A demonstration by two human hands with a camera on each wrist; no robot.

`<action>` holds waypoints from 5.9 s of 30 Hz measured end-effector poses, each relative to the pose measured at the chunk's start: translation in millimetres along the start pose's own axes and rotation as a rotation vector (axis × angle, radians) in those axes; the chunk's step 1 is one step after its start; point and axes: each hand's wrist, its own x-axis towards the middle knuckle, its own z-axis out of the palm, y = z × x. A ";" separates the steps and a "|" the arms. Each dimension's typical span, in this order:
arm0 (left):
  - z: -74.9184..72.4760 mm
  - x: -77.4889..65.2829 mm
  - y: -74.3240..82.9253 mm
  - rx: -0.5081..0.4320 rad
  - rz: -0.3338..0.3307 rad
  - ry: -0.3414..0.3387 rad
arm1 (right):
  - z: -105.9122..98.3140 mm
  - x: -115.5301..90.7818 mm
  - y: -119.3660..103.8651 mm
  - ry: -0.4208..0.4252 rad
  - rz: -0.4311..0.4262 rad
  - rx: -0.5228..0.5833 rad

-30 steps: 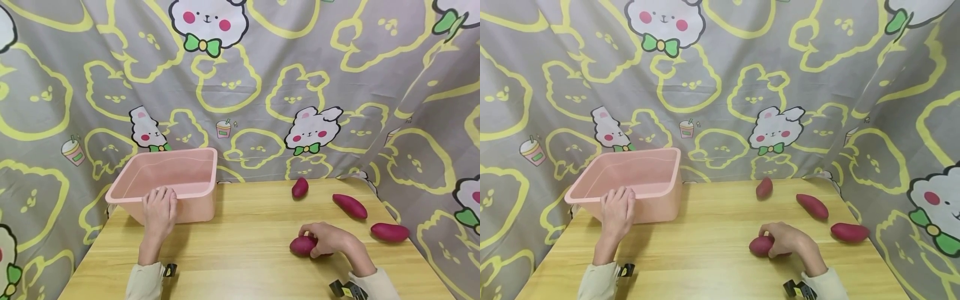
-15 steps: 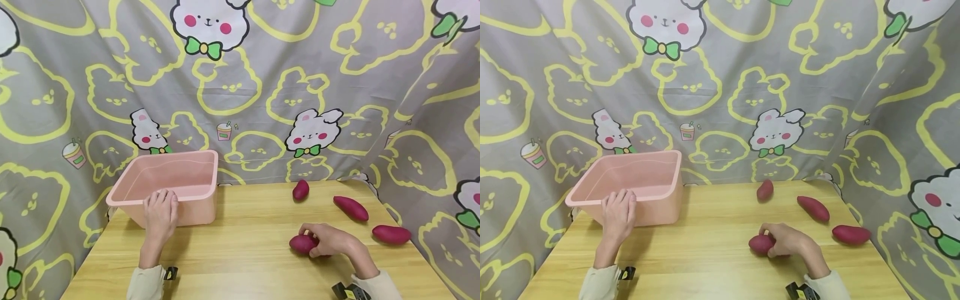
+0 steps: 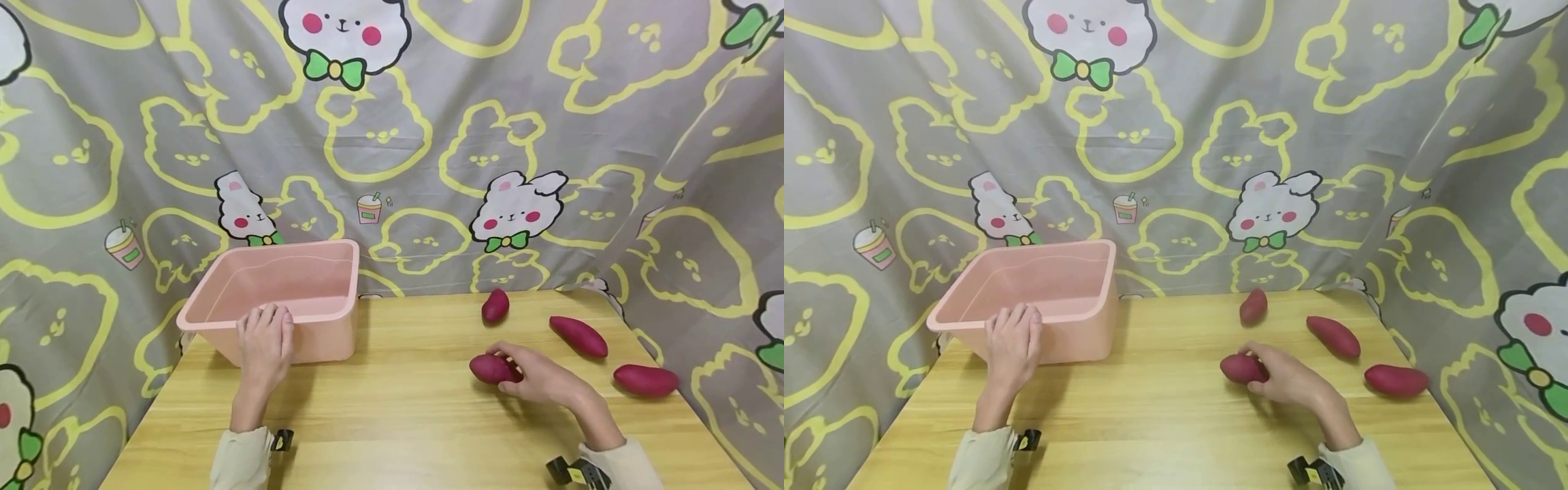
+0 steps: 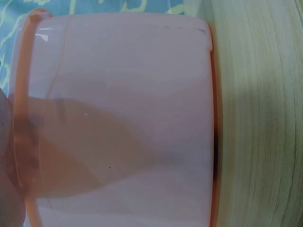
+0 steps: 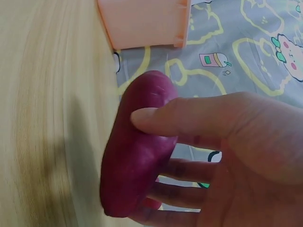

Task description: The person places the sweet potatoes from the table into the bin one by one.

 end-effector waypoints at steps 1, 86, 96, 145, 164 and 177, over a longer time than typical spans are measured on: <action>-0.4 0.4 -0.1 0.002 0.000 0.001 | -0.4 0.6 -0.1 0.013 0.003 0.001; -0.5 0.3 -0.6 0.004 -0.008 0.001 | -11.0 51.5 -39.9 0.568 -0.129 -0.056; 1.2 0.5 -0.7 -0.006 -0.001 0.022 | -14.8 59.1 -48.7 0.551 -0.116 -0.041; -0.8 1.2 -1.7 -0.003 0.001 0.006 | -19.7 90.2 -89.2 0.585 -0.197 -0.027; -1.2 0.7 -0.5 0.000 -0.001 0.002 | -13.5 102.5 -101.9 0.604 -0.222 -0.014; -1.6 0.4 -0.9 -0.003 -0.006 0.008 | -9.3 111.4 -110.8 0.610 -0.239 -0.026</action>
